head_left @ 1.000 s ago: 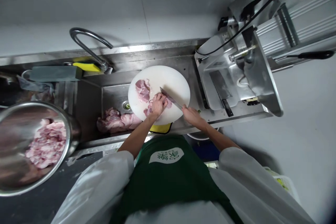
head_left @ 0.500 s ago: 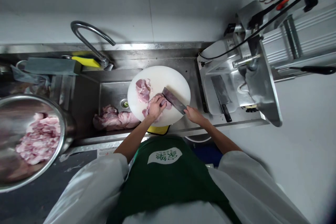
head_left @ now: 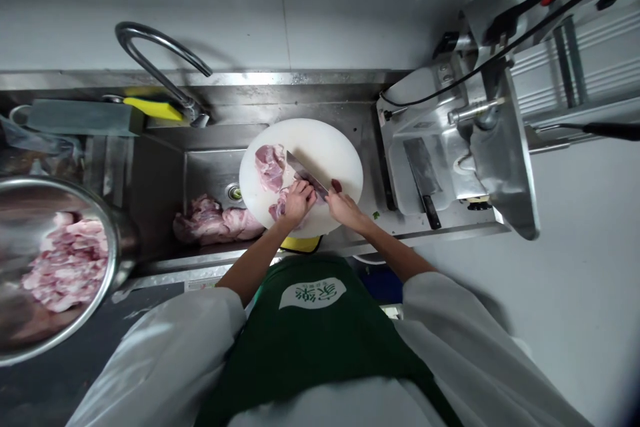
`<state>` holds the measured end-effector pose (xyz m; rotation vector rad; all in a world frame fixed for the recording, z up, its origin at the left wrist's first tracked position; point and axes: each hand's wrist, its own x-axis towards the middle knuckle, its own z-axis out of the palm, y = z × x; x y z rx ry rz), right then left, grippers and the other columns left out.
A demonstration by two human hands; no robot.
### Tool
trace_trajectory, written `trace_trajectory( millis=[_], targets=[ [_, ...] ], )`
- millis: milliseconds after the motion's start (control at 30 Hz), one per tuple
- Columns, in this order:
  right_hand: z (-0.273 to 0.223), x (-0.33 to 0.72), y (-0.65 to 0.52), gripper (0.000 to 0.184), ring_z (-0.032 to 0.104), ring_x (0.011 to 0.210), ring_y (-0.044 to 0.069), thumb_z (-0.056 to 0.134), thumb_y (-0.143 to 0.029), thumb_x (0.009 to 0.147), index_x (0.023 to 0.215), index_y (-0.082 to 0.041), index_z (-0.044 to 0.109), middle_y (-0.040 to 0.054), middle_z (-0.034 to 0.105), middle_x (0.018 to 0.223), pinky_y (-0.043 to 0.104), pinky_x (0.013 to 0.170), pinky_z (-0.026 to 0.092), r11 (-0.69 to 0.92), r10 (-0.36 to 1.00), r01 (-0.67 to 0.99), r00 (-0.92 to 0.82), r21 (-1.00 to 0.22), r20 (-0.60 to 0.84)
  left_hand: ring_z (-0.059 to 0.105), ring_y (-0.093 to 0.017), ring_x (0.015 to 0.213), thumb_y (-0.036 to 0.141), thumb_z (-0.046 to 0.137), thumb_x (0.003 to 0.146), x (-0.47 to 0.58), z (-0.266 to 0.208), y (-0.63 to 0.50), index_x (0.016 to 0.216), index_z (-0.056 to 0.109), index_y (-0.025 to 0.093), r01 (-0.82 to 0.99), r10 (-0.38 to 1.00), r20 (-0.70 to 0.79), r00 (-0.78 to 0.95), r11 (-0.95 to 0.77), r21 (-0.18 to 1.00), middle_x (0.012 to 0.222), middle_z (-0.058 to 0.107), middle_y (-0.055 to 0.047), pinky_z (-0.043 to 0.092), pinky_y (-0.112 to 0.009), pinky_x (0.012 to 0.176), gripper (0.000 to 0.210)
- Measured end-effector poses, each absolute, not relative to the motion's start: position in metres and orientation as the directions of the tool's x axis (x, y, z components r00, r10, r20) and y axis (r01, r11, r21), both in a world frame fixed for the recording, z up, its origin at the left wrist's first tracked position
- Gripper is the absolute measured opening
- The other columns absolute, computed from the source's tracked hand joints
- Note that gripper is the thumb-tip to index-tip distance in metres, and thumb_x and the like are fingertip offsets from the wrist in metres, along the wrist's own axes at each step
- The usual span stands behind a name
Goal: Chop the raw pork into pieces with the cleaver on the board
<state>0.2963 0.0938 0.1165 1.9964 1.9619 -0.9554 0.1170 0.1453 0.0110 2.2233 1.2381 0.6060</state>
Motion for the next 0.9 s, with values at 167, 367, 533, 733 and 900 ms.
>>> trace_trajectory(
  millis=[167, 367, 533, 733, 900],
  targets=[
    [0.115, 0.311, 0.074, 0.033, 0.07, 0.108, 0.03, 0.034, -0.029, 0.109, 0.129, -0.012, 0.054, 0.0198, 0.074, 0.116, 0.033, 0.09, 0.048, -0.129, 0.796, 0.939, -0.094, -0.319, -0.598, 0.054, -0.03, 0.113, 0.022, 0.054, 0.096, 0.116, 0.01, 0.143, 0.093, 0.068, 0.026, 0.639, 0.876, 0.122, 0.466, -0.429, 0.638, 0.111, 0.062, -0.011, 0.046, -0.047, 0.102, 0.015],
    [0.098, 0.292, 0.086, 0.033, 0.07, 0.108, 0.029, 0.035, -0.026, 0.108, 0.13, -0.011, 0.055, 0.0199, 0.074, 0.115, 0.033, 0.091, 0.048, -0.138, 0.82, 0.935, -0.077, -0.328, -0.567, 0.053, -0.029, 0.114, 0.021, 0.054, 0.095, 0.116, 0.013, 0.141, 0.098, 0.072, 0.021, 0.65, 0.876, 0.062, 0.478, -0.401, 0.646, 0.113, 0.064, -0.012, 0.044, -0.047, 0.104, 0.018],
    [0.085, 0.298, 0.133, 0.029, 0.07, 0.103, 0.022, 0.043, -0.032, 0.108, 0.118, -0.013, 0.063, 0.0141, 0.075, 0.113, 0.025, 0.086, 0.047, -0.163, 0.857, 0.9, -0.074, -0.404, -0.51, 0.053, -0.028, 0.112, 0.023, 0.055, 0.097, 0.111, 0.014, 0.14, 0.102, 0.072, 0.023, 0.647, 0.856, 0.129, 0.501, -0.469, 0.601, 0.113, 0.064, -0.01, 0.046, -0.045, 0.102, 0.018],
    [0.106, 0.342, 0.133, 0.033, 0.069, 0.076, 0.017, 0.039, -0.036, 0.109, 0.117, -0.013, 0.061, 0.0124, 0.076, 0.099, 0.023, 0.068, 0.045, -0.32, 0.834, 0.89, 0.101, -0.326, -0.543, 0.055, -0.028, 0.106, 0.025, 0.059, 0.096, 0.11, 0.014, 0.139, 0.095, 0.072, 0.021, 0.659, 0.856, 0.157, 0.493, -0.485, 0.575, 0.109, 0.065, -0.011, 0.049, -0.044, 0.096, 0.014],
    [0.128, 0.324, 0.112, 0.036, 0.071, 0.101, 0.027, 0.032, -0.034, 0.11, 0.128, -0.014, 0.056, 0.0178, 0.074, 0.111, 0.031, 0.083, 0.048, -0.231, 0.879, 0.946, 0.103, -0.227, -0.465, 0.056, -0.027, 0.107, 0.029, 0.057, 0.099, 0.104, 0.018, 0.134, 0.097, 0.07, 0.022, 0.664, 0.886, 0.209, 0.413, -0.45, 0.597, 0.108, 0.065, -0.01, 0.049, -0.043, 0.097, 0.015]
  ],
)
